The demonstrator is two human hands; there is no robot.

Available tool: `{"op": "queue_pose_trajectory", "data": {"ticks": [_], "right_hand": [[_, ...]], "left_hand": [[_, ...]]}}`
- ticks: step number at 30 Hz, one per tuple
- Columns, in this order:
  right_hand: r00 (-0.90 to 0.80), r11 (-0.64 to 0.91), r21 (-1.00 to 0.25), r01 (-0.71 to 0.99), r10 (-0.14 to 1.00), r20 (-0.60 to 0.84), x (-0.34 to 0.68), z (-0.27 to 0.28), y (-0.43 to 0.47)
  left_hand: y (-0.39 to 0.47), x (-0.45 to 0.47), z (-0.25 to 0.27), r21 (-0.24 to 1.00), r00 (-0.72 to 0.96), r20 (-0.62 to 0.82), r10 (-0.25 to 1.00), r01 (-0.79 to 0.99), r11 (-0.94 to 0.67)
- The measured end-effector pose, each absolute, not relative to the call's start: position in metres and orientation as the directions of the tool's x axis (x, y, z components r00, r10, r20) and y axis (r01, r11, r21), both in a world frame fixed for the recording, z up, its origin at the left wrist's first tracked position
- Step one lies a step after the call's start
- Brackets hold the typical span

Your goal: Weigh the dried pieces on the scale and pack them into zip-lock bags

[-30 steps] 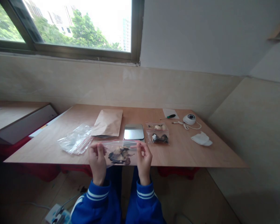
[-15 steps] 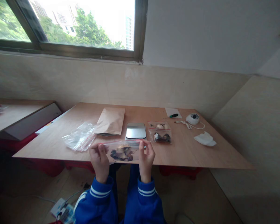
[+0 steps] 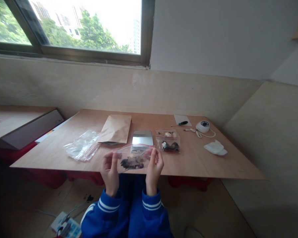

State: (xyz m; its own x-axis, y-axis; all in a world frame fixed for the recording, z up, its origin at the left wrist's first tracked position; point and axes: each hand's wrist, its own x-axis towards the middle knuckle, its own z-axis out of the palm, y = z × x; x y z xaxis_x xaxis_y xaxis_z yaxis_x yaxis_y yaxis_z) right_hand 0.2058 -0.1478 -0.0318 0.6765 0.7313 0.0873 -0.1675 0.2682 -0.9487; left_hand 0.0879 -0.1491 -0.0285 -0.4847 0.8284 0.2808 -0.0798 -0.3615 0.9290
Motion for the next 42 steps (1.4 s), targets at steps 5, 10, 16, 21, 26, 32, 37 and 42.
{"op": "queue_pose_trajectory", "data": {"ticks": [5,10,16,21,26,32,37,42], "right_hand": [[0.671,0.26,-0.963,-0.071,0.727,0.147,0.21,-0.028,-0.149],[0.653,0.262,-0.96,0.094,0.712,0.259,0.216,-0.026,-0.154],[0.656,0.279,-0.953,0.12,0.698,0.287,0.216,-0.023,-0.153],[0.65,0.309,-0.946,0.097,0.7,0.296,0.216,-0.024,-0.15],[0.568,0.308,-0.951,-0.008,0.785,0.249,0.222,-0.028,-0.15],[0.424,0.324,-0.938,-0.125,0.872,0.245,0.231,-0.025,-0.155],[0.398,0.288,-0.938,-0.193,0.897,0.193,0.231,-0.023,-0.156],[0.417,0.229,-0.948,-0.221,0.901,0.12,0.228,-0.029,-0.153]], "left_hand": [[-0.148,0.081,-0.03,0.916,-0.458,0.3,0.837,-0.108,-0.387],[-0.146,0.07,-0.025,0.916,-0.372,0.332,0.867,-0.093,-0.391],[-0.144,0.068,-0.027,0.93,-0.374,0.304,0.876,-0.083,-0.358],[-0.144,0.068,-0.03,0.931,-0.39,0.289,0.874,-0.099,-0.353],[-0.145,0.07,-0.025,0.923,-0.417,0.308,0.855,-0.089,-0.375],[-0.146,0.075,-0.01,0.912,-0.45,0.322,0.833,-0.09,-0.401],[-0.147,0.079,-0.011,0.912,-0.461,0.274,0.844,-0.153,-0.38],[-0.144,0.077,-0.017,0.925,-0.384,0.228,0.894,-0.202,-0.323]]}}
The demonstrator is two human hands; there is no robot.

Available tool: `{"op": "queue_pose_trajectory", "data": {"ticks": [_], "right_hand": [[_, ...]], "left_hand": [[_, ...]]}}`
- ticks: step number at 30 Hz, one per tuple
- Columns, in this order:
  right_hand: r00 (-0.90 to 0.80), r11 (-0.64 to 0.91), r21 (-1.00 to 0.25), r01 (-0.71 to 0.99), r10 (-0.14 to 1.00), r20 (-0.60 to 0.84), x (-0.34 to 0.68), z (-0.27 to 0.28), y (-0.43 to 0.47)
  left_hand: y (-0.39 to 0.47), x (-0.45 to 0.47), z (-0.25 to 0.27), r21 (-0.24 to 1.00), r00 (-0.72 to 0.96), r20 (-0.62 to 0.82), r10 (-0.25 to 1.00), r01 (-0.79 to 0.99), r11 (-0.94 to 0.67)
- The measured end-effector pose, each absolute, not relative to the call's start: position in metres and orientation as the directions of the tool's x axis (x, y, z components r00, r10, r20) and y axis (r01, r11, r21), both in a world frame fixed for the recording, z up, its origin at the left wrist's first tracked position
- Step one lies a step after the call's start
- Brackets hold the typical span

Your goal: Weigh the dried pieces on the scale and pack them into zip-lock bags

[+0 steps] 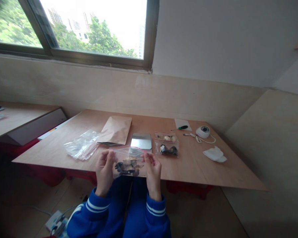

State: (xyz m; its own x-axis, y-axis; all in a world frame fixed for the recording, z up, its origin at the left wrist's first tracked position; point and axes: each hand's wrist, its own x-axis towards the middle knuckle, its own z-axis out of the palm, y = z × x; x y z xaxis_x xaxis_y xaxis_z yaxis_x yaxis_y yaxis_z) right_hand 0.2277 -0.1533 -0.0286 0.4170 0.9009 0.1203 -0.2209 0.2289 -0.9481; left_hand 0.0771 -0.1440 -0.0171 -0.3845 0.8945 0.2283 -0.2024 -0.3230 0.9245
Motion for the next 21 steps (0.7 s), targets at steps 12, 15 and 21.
{"op": "queue_pose_trajectory", "data": {"ticks": [12,15,21], "right_hand": [[0.496,0.249,-0.964,-0.091,0.851,0.173,0.234,-0.026,-0.16],[0.496,0.251,-0.964,-0.088,0.85,0.176,0.236,-0.023,-0.16],[0.524,0.244,-0.961,-0.129,0.84,0.143,0.236,-0.023,-0.16]], "left_hand": [[-0.14,0.064,-0.024,0.954,-0.326,0.227,0.917,-0.116,-0.277],[-0.141,0.062,-0.023,0.947,-0.301,0.236,0.924,-0.143,-0.289],[-0.144,0.062,-0.019,0.939,-0.287,0.257,0.923,-0.149,-0.308]]}}
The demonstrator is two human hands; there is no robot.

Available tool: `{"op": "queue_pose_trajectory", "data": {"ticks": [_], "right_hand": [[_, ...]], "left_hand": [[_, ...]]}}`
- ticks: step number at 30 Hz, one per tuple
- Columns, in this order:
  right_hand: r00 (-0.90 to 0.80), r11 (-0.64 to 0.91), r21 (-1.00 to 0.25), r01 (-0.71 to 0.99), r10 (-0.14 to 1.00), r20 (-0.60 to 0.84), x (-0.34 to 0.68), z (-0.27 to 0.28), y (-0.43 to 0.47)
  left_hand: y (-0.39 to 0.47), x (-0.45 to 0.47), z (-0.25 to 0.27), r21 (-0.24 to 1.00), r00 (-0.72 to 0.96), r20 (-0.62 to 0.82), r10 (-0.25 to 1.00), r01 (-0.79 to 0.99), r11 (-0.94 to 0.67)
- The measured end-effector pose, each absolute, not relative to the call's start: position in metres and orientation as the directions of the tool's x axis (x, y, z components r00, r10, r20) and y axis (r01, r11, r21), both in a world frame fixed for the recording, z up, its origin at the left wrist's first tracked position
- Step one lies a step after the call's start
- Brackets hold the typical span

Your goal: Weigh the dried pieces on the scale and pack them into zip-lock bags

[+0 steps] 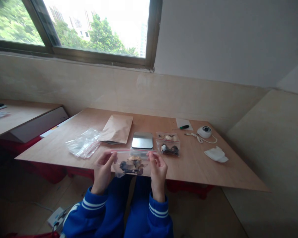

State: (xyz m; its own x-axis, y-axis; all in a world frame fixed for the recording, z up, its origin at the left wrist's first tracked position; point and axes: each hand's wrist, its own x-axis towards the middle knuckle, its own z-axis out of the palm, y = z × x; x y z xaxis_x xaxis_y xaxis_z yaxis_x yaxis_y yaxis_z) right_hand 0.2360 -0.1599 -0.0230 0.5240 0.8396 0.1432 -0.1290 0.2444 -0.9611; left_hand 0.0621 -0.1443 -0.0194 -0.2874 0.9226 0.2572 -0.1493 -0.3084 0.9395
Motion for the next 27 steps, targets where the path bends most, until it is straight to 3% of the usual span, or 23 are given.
{"op": "queue_pose_trajectory", "data": {"ticks": [10,16,20,27], "right_hand": [[0.538,0.257,-0.949,-0.185,0.834,0.121,0.237,-0.024,-0.162],[0.315,0.186,-0.942,-0.28,0.945,0.093,0.234,-0.022,-0.16],[0.227,0.161,-0.965,-0.207,0.967,0.113,0.231,-0.025,-0.16],[0.279,0.195,-0.969,-0.151,0.949,0.147,0.23,-0.027,-0.16]], "left_hand": [[-0.145,0.068,-0.02,0.941,-0.309,0.228,0.923,-0.174,-0.291],[-0.141,0.068,-0.028,0.95,-0.272,0.207,0.94,-0.171,-0.259],[-0.14,0.065,-0.033,0.95,-0.233,0.194,0.953,-0.196,-0.242],[-0.14,0.064,-0.03,0.964,-0.187,0.161,0.969,-0.181,-0.196]]}}
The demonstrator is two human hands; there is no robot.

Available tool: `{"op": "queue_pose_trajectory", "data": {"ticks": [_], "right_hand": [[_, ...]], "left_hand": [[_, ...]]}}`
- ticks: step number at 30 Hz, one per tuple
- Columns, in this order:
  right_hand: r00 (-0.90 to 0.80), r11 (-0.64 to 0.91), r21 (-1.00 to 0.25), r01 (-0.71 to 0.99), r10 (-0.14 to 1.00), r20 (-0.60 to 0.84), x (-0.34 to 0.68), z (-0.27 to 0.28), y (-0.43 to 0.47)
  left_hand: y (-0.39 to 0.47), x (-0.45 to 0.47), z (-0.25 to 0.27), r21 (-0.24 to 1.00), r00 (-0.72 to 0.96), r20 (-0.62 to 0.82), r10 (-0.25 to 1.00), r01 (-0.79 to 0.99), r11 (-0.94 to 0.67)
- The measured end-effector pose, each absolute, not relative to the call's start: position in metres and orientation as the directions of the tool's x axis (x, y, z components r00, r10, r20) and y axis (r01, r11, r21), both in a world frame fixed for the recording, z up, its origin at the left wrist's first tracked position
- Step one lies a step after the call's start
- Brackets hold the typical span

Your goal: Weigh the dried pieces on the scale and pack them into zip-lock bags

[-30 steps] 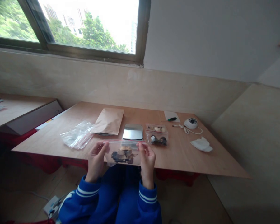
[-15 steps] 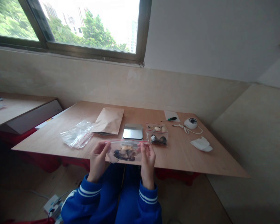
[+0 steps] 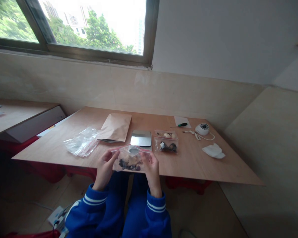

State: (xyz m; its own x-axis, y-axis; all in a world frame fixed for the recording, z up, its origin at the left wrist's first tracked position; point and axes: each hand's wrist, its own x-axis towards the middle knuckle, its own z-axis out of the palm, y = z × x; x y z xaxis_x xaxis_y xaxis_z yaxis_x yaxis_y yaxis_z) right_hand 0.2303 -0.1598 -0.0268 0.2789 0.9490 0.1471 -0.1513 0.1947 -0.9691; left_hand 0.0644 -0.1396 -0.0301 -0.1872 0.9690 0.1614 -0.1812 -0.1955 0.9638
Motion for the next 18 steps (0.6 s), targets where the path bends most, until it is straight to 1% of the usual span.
{"op": "queue_pose_trajectory", "data": {"ticks": [6,15,18], "right_hand": [[0.358,0.217,-0.971,-0.098,0.918,0.169,0.2342,-0.0284,-0.1598],[0.386,0.26,-0.963,-0.075,0.898,0.212,0.236,-0.0233,-0.1668],[0.397,0.275,-0.954,-0.115,0.893,0.21,0.2337,-0.0217,-0.1664]], "left_hand": [[-0.1387,0.0639,-0.0297,0.945,-0.149,0.13,0.98,-0.281,-0.168],[-0.1423,0.0567,-0.0254,0.942,-0.145,0.13,0.981,-0.29,-0.167],[-0.1431,0.0582,-0.024,0.939,-0.131,0.131,0.983,-0.302,-0.166]]}}
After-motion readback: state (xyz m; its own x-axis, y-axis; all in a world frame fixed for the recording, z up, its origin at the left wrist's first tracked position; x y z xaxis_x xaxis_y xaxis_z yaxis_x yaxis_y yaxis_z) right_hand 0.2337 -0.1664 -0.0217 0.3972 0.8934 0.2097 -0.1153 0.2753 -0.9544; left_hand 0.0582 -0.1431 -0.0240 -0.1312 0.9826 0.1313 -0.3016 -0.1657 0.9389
